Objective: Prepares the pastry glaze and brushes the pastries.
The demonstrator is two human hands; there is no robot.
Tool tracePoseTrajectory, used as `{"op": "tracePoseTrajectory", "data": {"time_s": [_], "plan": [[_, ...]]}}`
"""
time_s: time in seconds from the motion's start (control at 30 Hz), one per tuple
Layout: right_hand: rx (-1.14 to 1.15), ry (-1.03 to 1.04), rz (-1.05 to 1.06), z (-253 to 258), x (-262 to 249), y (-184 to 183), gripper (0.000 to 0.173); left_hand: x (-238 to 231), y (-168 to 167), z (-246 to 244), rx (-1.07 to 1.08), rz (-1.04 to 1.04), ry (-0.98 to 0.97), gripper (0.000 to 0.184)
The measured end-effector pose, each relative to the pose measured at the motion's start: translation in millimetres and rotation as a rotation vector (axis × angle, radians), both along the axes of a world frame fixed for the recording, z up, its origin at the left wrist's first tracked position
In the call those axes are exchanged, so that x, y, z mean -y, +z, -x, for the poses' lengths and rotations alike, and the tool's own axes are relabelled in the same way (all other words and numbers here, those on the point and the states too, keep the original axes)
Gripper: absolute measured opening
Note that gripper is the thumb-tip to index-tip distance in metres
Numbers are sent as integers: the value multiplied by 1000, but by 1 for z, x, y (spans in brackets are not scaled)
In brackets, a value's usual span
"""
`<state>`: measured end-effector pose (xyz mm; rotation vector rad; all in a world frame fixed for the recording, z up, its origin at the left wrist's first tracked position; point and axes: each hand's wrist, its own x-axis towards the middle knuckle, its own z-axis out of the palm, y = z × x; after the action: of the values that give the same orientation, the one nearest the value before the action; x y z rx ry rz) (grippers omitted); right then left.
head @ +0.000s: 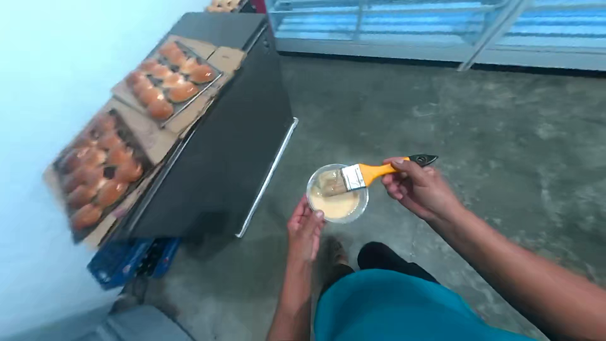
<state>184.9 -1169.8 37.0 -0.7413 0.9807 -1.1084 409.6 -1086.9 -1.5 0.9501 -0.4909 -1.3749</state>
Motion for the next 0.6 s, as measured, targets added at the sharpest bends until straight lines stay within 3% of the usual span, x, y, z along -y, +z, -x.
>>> {"op": "tracePoseTrajectory", "data": {"time_s": [0.27,0.4,0.6], "plan": [[257,-192,-207,12,224,-34,40,268,-3,-2,54,-39,-140,60],[292,-119,-194,7,364,-37,40,394,-6,-6,50,-44,-87,63],[218,57,-71,-24,552,-11,51,546,24,-23,-11,-27,103,48]]}}
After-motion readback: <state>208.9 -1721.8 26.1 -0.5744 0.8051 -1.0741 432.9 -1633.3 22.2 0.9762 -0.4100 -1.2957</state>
